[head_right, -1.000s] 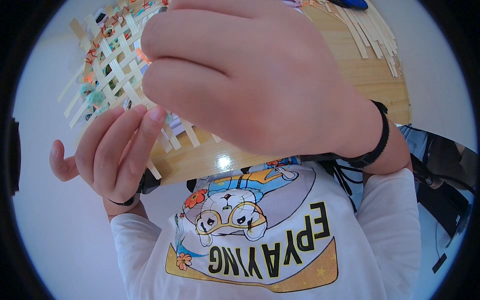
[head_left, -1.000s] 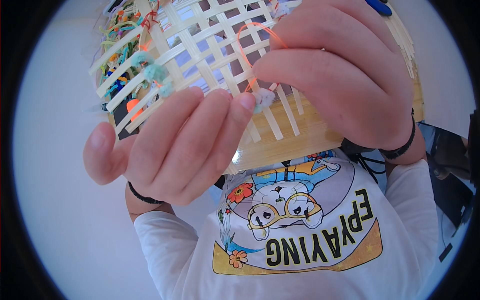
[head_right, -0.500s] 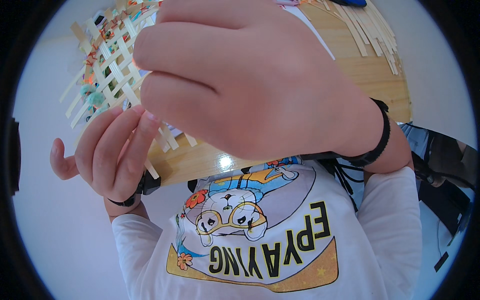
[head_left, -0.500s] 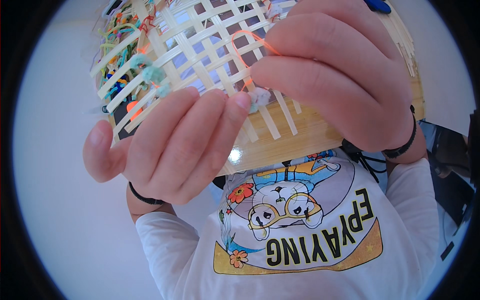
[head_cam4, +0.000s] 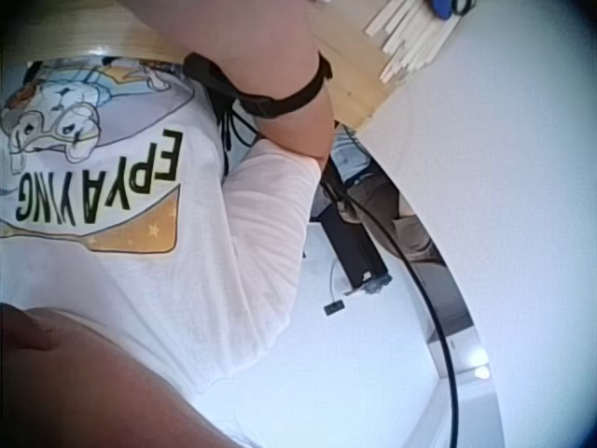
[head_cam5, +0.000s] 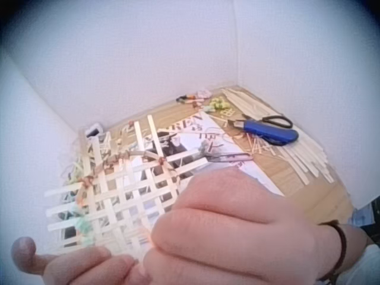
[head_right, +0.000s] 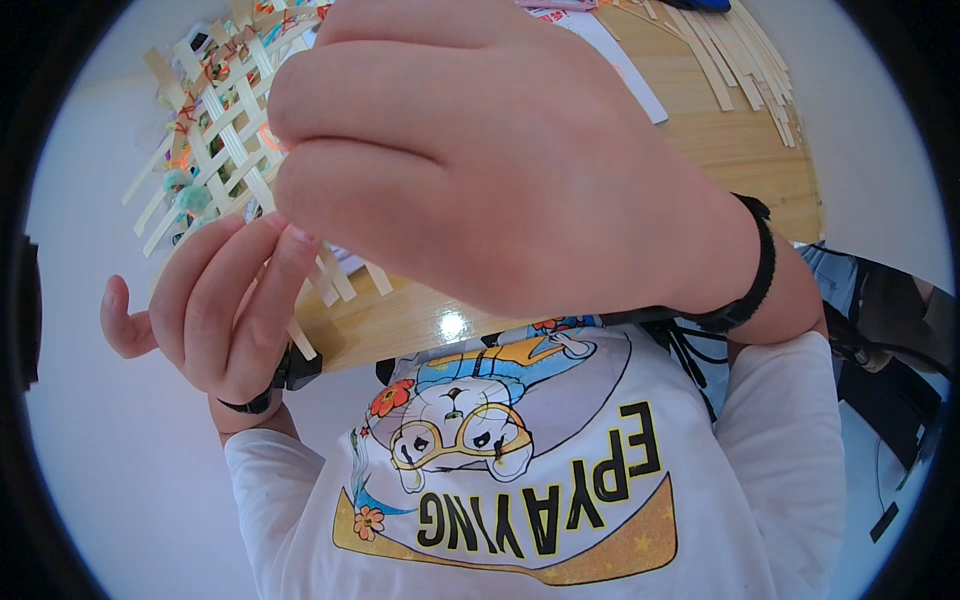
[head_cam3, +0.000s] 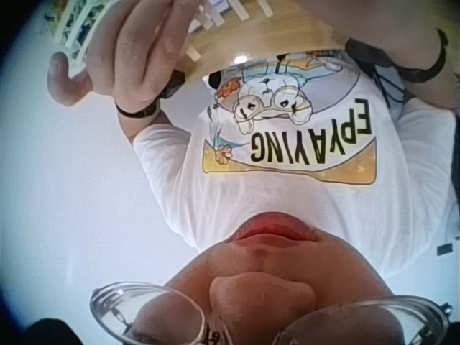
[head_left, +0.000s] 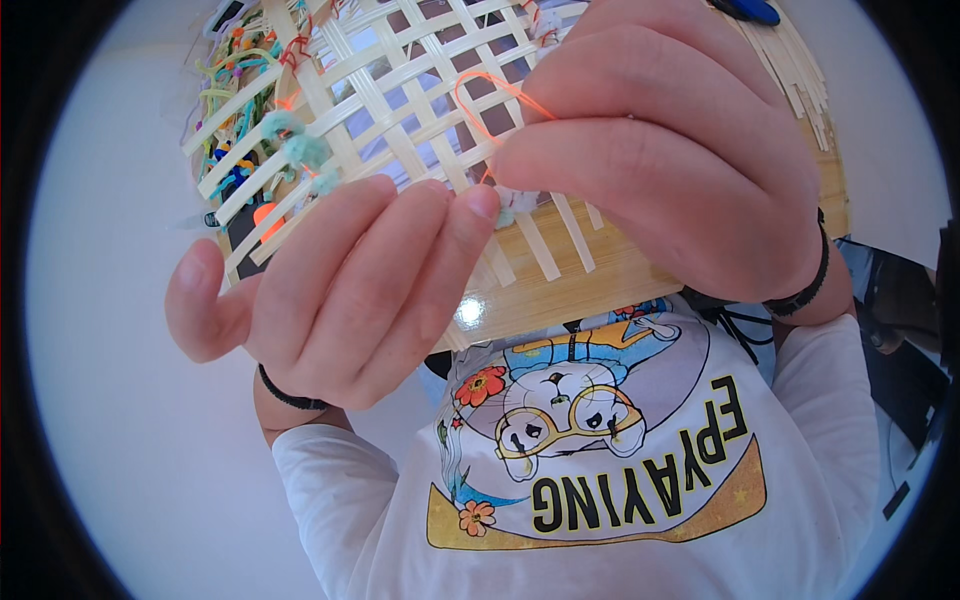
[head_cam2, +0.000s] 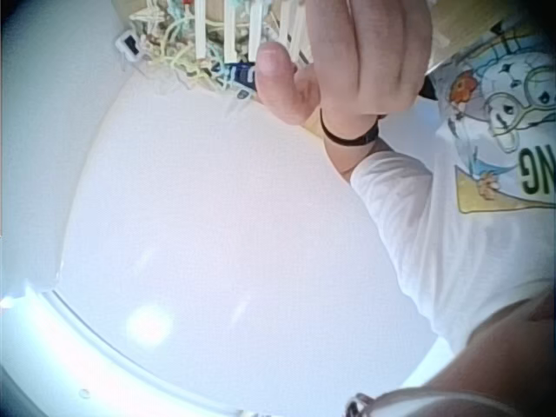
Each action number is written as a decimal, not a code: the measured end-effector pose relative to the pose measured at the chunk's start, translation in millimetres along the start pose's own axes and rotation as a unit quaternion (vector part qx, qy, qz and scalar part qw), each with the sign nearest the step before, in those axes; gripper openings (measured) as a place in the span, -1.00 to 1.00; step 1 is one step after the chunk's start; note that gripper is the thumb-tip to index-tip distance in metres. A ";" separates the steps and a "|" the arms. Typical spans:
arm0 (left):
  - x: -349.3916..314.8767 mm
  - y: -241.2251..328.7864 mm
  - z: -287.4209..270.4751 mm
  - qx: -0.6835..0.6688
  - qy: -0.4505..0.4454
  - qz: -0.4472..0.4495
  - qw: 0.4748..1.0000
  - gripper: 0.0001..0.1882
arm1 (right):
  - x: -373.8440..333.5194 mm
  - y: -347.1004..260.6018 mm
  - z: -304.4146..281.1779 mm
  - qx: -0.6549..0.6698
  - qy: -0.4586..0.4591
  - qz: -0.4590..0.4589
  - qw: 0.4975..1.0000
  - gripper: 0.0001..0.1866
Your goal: Weaving thin bamboo strips together using orange thread to create a structured mat or item.
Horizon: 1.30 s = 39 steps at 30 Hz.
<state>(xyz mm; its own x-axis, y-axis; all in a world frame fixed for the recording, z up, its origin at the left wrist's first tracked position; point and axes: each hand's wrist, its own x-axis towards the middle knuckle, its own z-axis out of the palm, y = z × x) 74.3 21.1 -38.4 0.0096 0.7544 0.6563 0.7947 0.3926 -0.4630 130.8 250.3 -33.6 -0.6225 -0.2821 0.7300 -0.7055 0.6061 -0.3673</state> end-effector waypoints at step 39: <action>1.8 -18.7 19.8 -0.287 -0.082 -0.192 0.935 -0.74 | -0.4 19.8 17.1 0.015 0.034 -0.006 0.999 -0.85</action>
<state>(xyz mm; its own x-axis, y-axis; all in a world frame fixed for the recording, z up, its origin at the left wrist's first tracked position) 47.5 25.6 -40.4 -0.4000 0.7044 0.5864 0.9153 0.3406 0.2152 111.3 249.6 -51.0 -0.5907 -0.2375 0.7711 -0.7231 0.5798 -0.3754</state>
